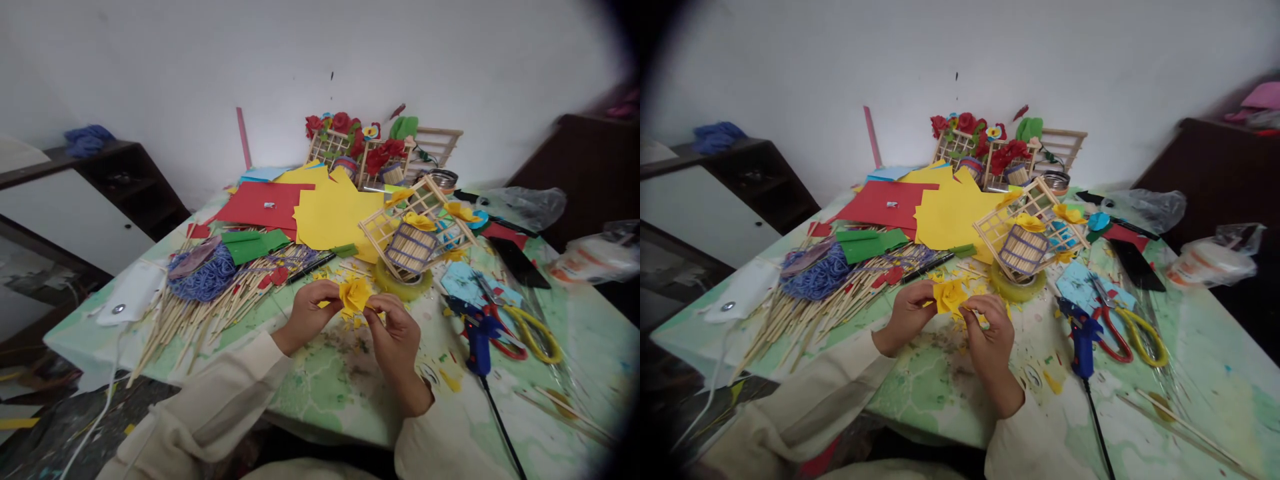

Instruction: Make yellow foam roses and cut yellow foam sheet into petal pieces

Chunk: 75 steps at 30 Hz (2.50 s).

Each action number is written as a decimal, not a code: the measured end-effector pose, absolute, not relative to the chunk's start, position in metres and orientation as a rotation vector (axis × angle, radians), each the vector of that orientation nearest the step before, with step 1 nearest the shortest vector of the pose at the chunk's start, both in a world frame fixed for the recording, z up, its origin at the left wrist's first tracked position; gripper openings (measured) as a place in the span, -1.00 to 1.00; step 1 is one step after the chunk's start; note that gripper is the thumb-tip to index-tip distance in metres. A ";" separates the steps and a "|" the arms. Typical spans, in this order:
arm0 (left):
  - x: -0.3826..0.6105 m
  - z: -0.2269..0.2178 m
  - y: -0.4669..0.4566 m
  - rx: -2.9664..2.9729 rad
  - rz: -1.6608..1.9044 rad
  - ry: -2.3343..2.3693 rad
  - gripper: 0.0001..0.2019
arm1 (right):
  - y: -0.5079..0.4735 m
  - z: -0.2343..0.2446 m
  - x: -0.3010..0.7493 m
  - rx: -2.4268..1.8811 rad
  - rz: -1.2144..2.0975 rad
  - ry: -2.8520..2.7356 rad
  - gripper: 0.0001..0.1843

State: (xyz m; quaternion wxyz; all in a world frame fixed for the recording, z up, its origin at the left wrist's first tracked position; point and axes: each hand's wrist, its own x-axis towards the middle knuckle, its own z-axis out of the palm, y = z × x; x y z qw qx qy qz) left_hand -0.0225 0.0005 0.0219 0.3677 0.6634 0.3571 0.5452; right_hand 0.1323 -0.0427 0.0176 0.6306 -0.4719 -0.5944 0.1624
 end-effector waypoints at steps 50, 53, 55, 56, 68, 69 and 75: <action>-0.012 0.022 0.001 0.804 1.183 0.864 -0.69 | -0.049 0.025 0.130 -1.003 0.174 -1.596 -0.90; -0.011 0.020 0.000 0.842 1.131 0.867 -0.68 | -0.048 0.025 0.129 -1.032 0.173 -1.557 -0.92; -0.010 0.019 -0.002 0.871 1.092 0.866 -0.69 | -0.048 0.024 0.129 -1.028 0.168 -1.553 -0.92; -0.009 0.018 -0.003 0.879 1.075 0.868 -0.68 | -0.047 0.024 0.129 -1.023 0.164 -1.552 -0.92; -0.007 0.013 -0.006 0.907 0.985 0.865 -0.67 | -0.045 0.020 0.128 -1.099 0.168 -1.585 -0.93; -0.007 0.013 -0.006 0.916 0.990 0.859 -0.68 | -0.045 0.019 0.128 -1.105 0.170 -1.584 -0.93; -0.009 0.017 -0.003 0.866 1.104 0.848 -0.73 | -0.041 0.012 0.137 -1.359 0.163 -1.543 -0.89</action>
